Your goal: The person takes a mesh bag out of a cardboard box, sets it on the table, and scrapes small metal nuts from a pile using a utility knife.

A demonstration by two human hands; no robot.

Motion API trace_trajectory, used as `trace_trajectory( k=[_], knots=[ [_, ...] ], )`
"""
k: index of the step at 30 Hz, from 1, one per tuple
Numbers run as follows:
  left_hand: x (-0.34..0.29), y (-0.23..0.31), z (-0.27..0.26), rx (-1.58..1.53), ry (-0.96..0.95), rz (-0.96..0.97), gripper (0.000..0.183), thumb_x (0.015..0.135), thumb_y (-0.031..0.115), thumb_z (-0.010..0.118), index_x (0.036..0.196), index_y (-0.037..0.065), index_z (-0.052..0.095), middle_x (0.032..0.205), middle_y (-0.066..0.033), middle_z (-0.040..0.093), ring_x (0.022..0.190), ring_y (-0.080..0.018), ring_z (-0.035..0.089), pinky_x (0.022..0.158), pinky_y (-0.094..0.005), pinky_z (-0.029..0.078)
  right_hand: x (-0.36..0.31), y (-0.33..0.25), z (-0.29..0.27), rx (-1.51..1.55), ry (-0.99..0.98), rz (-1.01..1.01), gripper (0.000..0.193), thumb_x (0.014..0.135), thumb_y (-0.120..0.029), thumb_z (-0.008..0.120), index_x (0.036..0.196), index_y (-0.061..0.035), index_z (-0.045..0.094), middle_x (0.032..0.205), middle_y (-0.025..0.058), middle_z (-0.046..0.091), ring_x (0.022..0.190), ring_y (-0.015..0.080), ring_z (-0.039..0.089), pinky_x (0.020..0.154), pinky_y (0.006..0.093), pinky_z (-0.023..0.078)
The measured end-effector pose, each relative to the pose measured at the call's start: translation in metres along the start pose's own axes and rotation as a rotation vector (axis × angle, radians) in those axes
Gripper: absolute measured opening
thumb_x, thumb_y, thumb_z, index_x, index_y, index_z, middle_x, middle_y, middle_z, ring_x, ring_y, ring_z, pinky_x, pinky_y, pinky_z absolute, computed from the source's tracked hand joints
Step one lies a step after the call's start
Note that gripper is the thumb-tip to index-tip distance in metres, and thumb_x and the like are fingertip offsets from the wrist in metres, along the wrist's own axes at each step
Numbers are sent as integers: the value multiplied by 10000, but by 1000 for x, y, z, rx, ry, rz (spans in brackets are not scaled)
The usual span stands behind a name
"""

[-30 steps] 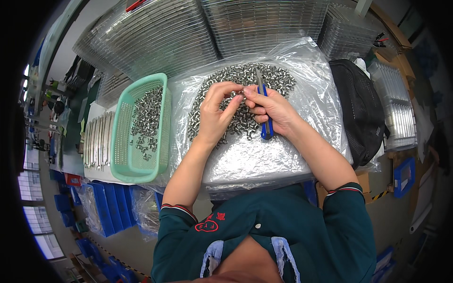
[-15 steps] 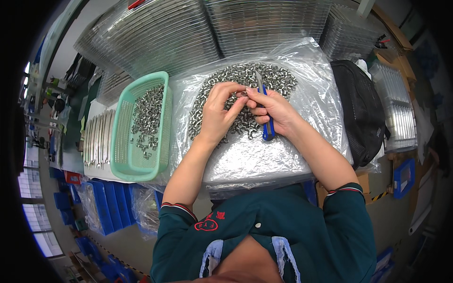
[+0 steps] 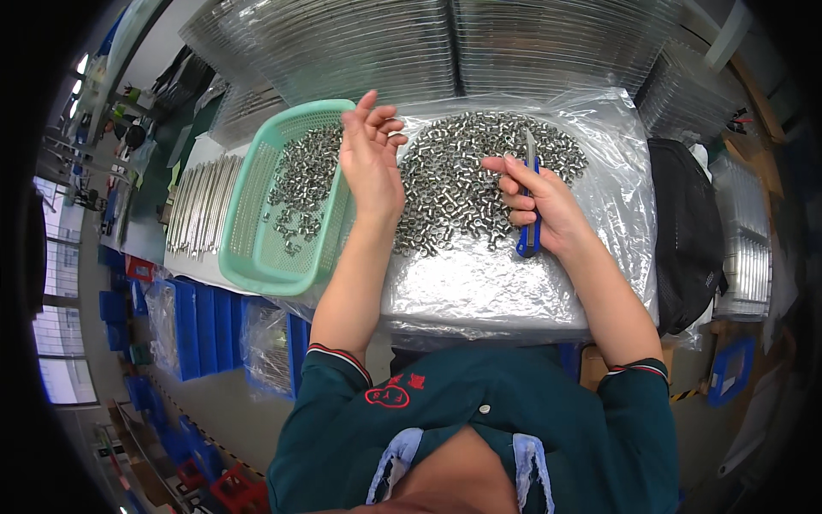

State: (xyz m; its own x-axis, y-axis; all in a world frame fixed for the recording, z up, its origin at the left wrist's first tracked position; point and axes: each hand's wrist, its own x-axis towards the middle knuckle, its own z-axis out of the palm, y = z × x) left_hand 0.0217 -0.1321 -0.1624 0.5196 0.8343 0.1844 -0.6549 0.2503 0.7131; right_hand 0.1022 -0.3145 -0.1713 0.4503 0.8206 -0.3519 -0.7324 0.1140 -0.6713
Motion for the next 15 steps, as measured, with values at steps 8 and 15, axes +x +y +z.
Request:
trace_trajectory(
  k=[8, 15],
  knots=[
    [-8, -16, -6, 1079, -573, 311, 133, 792, 158, 610, 879, 58, 610, 896, -50, 588, 849, -186, 544, 735, -283, 441, 6, -1, -8, 212, -64, -84, 322, 919, -308, 420, 985, -15, 536, 602, -47, 383, 432, 11, 307, 343, 140, 270],
    [-12, -17, -9, 1415, -882, 297, 160, 704, 185, 670, 777, 61, 598, 1021, -76, 549, 1081, -270, 443, 906, -381, 345, 4, -2, -10, 254, -35, -152, 281, 895, -333, 474, 821, -66, 521, 601, -50, 422, 435, 5, 321, 368, 146, 265]
  ],
)
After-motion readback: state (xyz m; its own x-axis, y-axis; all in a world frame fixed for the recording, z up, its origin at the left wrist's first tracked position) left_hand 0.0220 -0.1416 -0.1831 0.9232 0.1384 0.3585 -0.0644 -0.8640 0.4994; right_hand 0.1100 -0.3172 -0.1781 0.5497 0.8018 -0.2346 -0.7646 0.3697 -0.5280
